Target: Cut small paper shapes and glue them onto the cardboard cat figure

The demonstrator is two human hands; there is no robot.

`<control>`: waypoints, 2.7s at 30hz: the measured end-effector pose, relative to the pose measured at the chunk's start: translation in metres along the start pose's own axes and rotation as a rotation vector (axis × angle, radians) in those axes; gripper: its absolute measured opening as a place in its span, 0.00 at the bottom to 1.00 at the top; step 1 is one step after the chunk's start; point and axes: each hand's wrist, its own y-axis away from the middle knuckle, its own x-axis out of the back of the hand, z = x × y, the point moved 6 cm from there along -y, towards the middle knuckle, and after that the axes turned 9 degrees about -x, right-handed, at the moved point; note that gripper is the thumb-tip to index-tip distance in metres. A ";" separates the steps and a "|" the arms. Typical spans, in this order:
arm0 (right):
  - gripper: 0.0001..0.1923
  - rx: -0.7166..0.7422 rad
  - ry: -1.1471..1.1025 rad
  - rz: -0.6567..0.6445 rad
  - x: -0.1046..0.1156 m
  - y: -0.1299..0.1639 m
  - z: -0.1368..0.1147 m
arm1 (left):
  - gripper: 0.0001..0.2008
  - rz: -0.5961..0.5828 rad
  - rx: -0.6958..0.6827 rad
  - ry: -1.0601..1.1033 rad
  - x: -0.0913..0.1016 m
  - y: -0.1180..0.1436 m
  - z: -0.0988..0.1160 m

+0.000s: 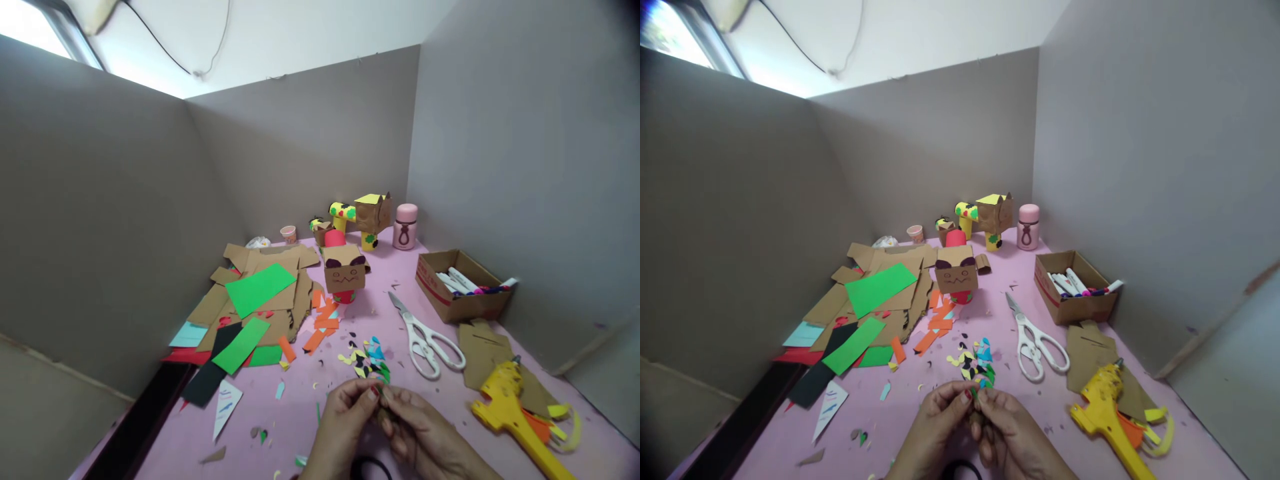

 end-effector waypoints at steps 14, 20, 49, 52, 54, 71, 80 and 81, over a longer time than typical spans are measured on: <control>0.21 0.249 0.392 0.116 0.009 0.002 -0.011 | 0.18 0.063 -0.022 -0.093 0.006 -0.003 0.005; 0.22 0.318 0.536 0.184 0.012 0.004 -0.014 | 0.17 0.060 -0.042 -0.136 0.008 -0.003 0.007; 0.22 0.055 0.252 0.124 0.005 0.001 -0.004 | 0.12 -0.145 -0.080 -0.237 -0.005 -0.009 0.028; 0.22 0.077 0.256 0.158 0.010 0.001 -0.007 | 0.11 -0.097 -0.100 -0.378 0.006 -0.015 0.037; 0.21 0.142 0.271 0.205 0.017 0.001 -0.013 | 0.10 -0.020 -0.108 -0.525 0.021 -0.021 0.046; 0.20 0.385 0.356 0.444 0.040 0.007 -0.033 | 0.09 -0.101 -0.221 -1.029 0.021 -0.034 0.059; 0.18 0.423 0.332 0.512 0.045 0.011 -0.038 | 0.11 -0.006 -0.309 -1.240 0.045 -0.039 0.083; 0.18 0.424 0.331 0.512 0.046 0.011 -0.039 | 0.11 -0.005 -0.309 -1.253 0.045 -0.040 0.084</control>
